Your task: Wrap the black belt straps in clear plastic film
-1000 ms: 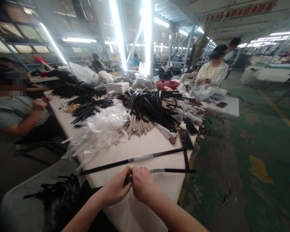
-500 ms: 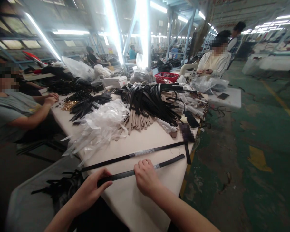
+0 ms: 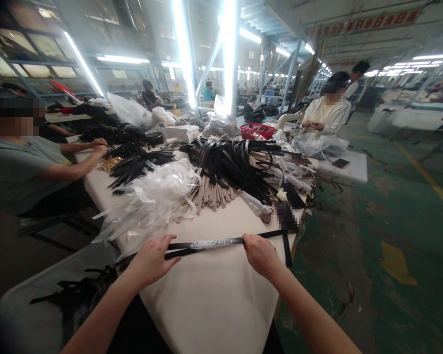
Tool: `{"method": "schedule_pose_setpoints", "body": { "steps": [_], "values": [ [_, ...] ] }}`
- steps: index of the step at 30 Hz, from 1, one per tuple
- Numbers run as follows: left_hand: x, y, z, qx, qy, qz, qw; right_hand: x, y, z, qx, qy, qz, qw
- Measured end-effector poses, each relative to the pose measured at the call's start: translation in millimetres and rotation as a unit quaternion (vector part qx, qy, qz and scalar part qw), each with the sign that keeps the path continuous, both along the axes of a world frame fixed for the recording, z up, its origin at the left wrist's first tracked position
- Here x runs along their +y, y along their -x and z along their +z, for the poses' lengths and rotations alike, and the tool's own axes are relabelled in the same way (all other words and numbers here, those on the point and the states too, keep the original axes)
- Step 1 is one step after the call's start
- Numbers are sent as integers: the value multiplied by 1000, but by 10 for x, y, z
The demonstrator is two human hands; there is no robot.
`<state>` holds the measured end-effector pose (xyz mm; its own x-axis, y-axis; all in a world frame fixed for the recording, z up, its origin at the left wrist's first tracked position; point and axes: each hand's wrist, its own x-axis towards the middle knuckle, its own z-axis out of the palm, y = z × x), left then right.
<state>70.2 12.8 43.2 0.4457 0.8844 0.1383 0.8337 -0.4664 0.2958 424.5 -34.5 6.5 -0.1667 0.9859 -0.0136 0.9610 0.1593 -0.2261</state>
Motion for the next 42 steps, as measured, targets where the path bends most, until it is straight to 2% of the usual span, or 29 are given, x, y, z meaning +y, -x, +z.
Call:
{"method": "schedule_pose_setpoints", "body": {
  "steps": [3, 5, 7, 9, 14, 19, 23, 26, 29, 32, 35, 38, 40, 42],
  "values": [
    [25, -764, -135, -22, -26, -95, 995, 177, 26, 86, -16, -1, 14, 1000],
    [55, -1233, -230, -17, -27, -129, 991, 255, 40, 115, -29, -3, 23, 999],
    [121, -1552, -309, 18, -4, -139, 990, 302, 21, 141, -44, -7, 32, 998],
    [226, -1696, -369, 60, 26, -146, 987, 339, -41, 168, -62, -10, 42, 997],
    [499, -1619, -421, 100, 37, -159, 982, 442, -281, 208, -84, -10, 62, 994],
    [542, -1407, -436, 100, 54, -151, 982, 519, -408, 169, -63, -11, 61, 996],
    [441, -1145, -676, 83, 29, -85, 993, 465, -365, 38, 2, -35, 87, 996],
    [361, -960, -850, 55, 19, -79, 995, 377, -276, -93, 27, -21, 82, 996],
    [367, -897, -915, 20, -1, -78, 997, 464, -212, -134, 96, -36, 68, 992],
    [456, -953, -929, -7, -30, -55, 998, 934, -219, -27, 155, -75, -12, 985],
    [509, -1016, -948, -40, -63, -21, 997, 1676, -334, 173, 119, -125, -135, 976],
    [498, -990, -977, -92, -84, -36, 992, 2336, -519, 329, 70, -151, -215, 962],
    [495, -941, -1007, -123, -99, -50, 986, 2611, -603, 365, 41, -141, -247, 958],
    [517, -902, -1060, -150, -120, -49, 980, 2761, -625, 360, 15, -123, -262, 957]
  ]
}}
